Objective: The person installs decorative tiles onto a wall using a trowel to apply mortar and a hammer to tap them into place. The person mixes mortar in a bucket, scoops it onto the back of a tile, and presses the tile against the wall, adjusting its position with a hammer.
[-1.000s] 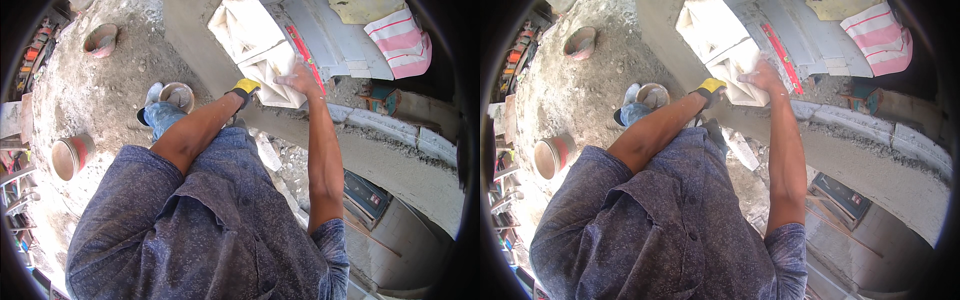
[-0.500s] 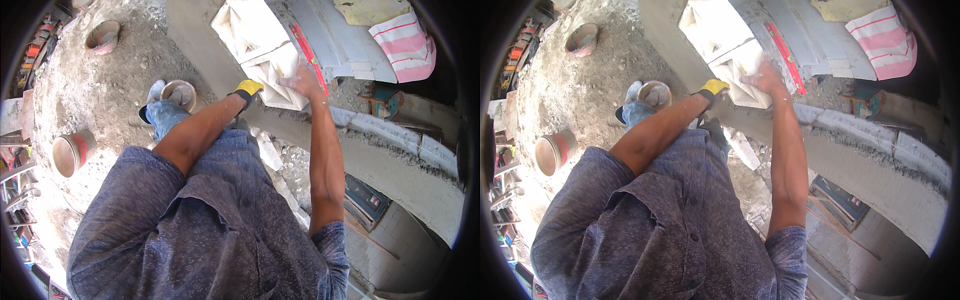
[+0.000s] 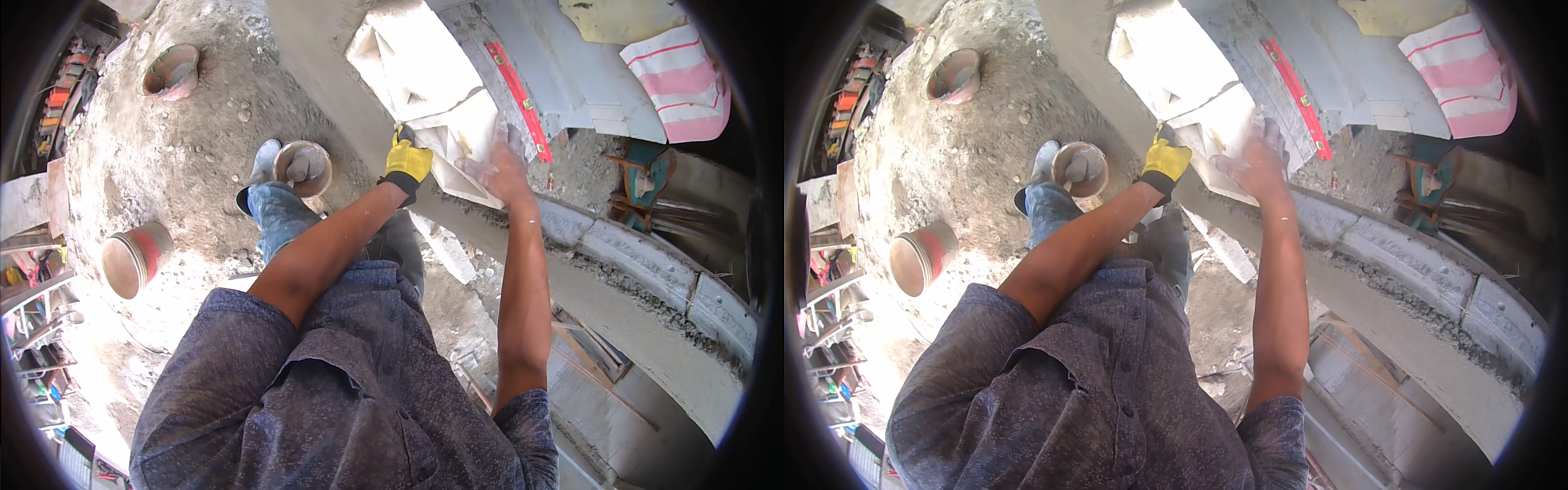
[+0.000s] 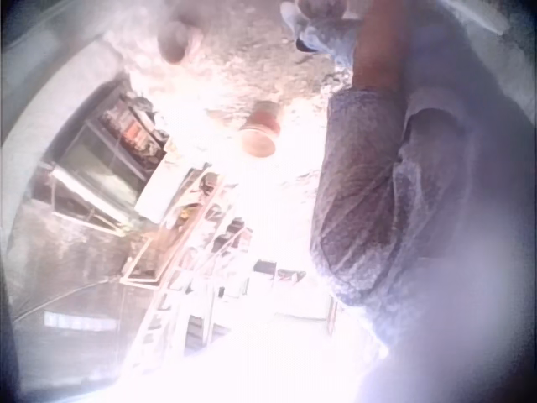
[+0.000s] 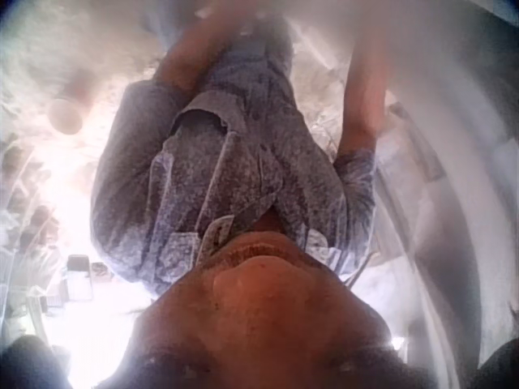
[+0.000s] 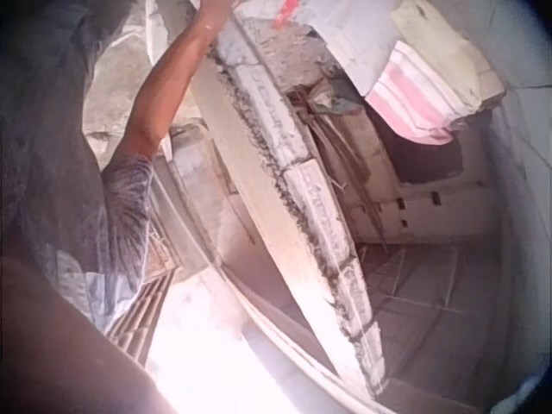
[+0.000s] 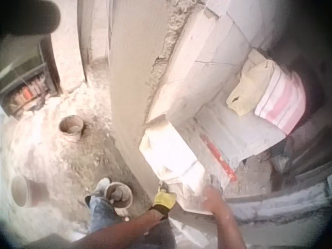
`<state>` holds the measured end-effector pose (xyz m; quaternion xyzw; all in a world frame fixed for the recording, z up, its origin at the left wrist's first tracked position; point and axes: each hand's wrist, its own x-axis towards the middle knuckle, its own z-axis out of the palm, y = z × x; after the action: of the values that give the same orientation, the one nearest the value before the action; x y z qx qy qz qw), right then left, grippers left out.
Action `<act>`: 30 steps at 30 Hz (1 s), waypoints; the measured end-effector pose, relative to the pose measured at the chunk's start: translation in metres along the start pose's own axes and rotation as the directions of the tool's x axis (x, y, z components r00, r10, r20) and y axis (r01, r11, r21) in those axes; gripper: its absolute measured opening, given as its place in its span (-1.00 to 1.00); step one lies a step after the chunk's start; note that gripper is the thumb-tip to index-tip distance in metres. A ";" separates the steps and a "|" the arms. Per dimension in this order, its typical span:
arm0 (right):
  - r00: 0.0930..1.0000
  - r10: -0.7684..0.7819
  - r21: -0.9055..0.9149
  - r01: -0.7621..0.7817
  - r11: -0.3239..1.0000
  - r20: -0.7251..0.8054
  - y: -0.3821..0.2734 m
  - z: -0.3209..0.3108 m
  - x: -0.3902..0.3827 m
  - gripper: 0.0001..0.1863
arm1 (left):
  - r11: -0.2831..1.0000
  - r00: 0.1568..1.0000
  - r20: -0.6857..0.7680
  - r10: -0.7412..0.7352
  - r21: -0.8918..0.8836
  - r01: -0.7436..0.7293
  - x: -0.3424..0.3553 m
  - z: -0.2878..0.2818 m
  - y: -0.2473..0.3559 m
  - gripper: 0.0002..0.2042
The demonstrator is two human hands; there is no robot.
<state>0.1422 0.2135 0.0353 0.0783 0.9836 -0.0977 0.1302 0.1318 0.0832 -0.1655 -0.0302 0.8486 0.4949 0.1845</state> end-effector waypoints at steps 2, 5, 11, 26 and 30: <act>0.998 -0.017 -0.059 0.013 0.998 -0.061 -0.001 0.007 -0.002 0.24 | 0.966 0.994 0.046 -0.098 -0.235 0.106 -0.010 -0.012 0.019 -0.12; 0.994 0.017 -0.076 -0.025 0.997 -0.105 -0.012 0.007 -0.007 0.25 | 0.987 0.994 -0.100 0.052 -0.143 -0.066 -0.010 0.004 0.008 -0.12; 0.988 0.068 0.065 -0.059 0.996 -0.137 -0.022 -0.008 -0.004 0.11 | 0.997 0.997 0.035 0.065 -0.046 -0.063 0.002 0.039 -0.038 -0.12; 0.968 0.044 0.037 -0.036 0.999 -0.247 -0.025 -0.009 -0.005 0.00 | 0.981 0.914 -0.358 0.189 0.041 -0.187 -0.017 0.022 0.002 -0.27; 0.964 0.045 0.047 -0.034 0.998 -0.263 -0.021 -0.009 -0.008 0.01 | 0.998 0.995 -0.080 0.063 0.005 -0.063 -0.013 0.022 0.001 -0.17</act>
<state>0.1436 0.1942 0.0490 0.1128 0.9881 -0.1043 -0.0014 0.1503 0.1008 -0.1698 -0.0230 0.8564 0.4979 0.1346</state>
